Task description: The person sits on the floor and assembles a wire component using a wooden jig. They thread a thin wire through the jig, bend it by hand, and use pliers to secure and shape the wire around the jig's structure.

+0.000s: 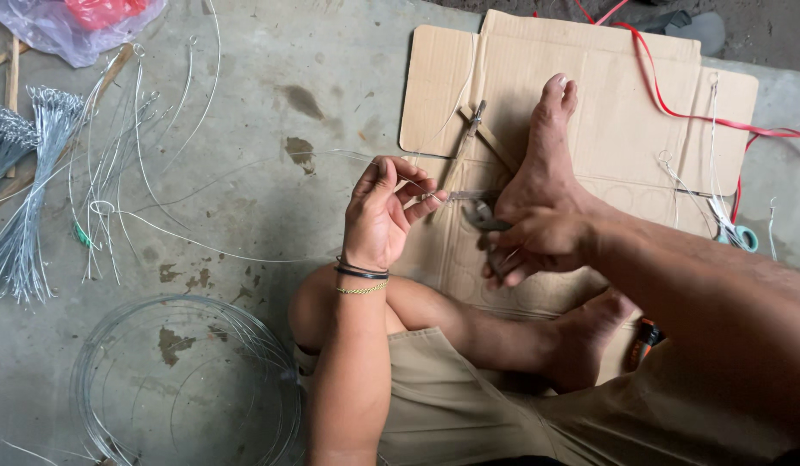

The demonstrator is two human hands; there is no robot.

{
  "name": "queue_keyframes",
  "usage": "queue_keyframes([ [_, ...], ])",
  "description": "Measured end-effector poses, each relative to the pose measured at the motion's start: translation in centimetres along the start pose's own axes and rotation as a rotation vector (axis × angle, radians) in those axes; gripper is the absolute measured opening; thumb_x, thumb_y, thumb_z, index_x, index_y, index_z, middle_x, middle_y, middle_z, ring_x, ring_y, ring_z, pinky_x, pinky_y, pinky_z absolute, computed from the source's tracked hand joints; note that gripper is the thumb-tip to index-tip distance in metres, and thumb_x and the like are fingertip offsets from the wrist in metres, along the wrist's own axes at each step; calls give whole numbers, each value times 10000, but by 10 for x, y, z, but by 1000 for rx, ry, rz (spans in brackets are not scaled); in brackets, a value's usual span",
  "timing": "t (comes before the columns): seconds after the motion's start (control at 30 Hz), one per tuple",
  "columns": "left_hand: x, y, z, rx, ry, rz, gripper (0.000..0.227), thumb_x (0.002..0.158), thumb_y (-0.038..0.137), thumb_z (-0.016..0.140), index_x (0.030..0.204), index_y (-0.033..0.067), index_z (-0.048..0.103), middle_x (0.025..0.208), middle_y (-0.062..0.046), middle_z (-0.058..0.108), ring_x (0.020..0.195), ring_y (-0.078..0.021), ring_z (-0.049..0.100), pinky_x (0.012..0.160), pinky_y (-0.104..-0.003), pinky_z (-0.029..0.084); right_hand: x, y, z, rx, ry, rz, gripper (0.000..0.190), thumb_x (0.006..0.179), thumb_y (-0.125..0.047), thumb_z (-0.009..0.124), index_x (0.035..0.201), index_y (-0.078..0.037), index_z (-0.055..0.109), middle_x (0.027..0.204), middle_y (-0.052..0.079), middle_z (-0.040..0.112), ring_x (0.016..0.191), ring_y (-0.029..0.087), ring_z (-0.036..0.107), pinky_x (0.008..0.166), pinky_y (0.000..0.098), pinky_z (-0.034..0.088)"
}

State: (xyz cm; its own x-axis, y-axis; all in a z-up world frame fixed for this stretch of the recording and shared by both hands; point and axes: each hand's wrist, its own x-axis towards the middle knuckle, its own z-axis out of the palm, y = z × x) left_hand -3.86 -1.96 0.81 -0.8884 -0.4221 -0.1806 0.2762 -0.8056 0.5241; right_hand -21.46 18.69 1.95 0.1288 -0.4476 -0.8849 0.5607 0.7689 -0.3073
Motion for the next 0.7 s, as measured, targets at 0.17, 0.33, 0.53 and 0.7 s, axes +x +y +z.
queue_keyframes([
  [0.17, -4, -9, 1, -46, -71, -60, 309, 1118, 300, 528, 1088, 3, 610, 1088, -108, 644, 1052, -276, 691, 906, -453, 620, 31, 29, 31, 375, -213, -184, 269, 1061, -182, 412, 1192, 27, 520, 1013, 254, 710, 894, 338, 759, 691, 333, 640],
  [0.33, -6, -11, 0, -47, -112, -64, 292, 1123, 276, 520, 1096, -3, 603, 1092, -119, 635, 1060, -292, 699, 932, -468, 624, 60, 46, 44, 562, -319, -361, 296, 1124, -220, 404, 1203, 25, 549, 1026, 237, 705, 836, 245, 731, 669, 284, 619],
  [0.53, -3, -10, 0, -58, -121, -72, 292, 1127, 264, 512, 1094, -14, 595, 1083, -134, 631, 1061, -293, 701, 934, -474, 625, 69, 49, 52, 715, -159, -312, 276, 1107, -275, 418, 1125, -46, 570, 877, 86, 670, 679, 137, 650, 487, 182, 487],
  [0.7, -3, -12, 2, -54, -139, -65, 292, 1128, 263, 517, 1094, -16, 597, 1087, -136, 633, 1061, -288, 700, 944, -480, 623, 73, 54, 60, 803, -123, -330, 223, 1088, -295, 458, 1061, -96, 553, 750, 15, 571, 527, 90, 473, 429, 233, 404],
])
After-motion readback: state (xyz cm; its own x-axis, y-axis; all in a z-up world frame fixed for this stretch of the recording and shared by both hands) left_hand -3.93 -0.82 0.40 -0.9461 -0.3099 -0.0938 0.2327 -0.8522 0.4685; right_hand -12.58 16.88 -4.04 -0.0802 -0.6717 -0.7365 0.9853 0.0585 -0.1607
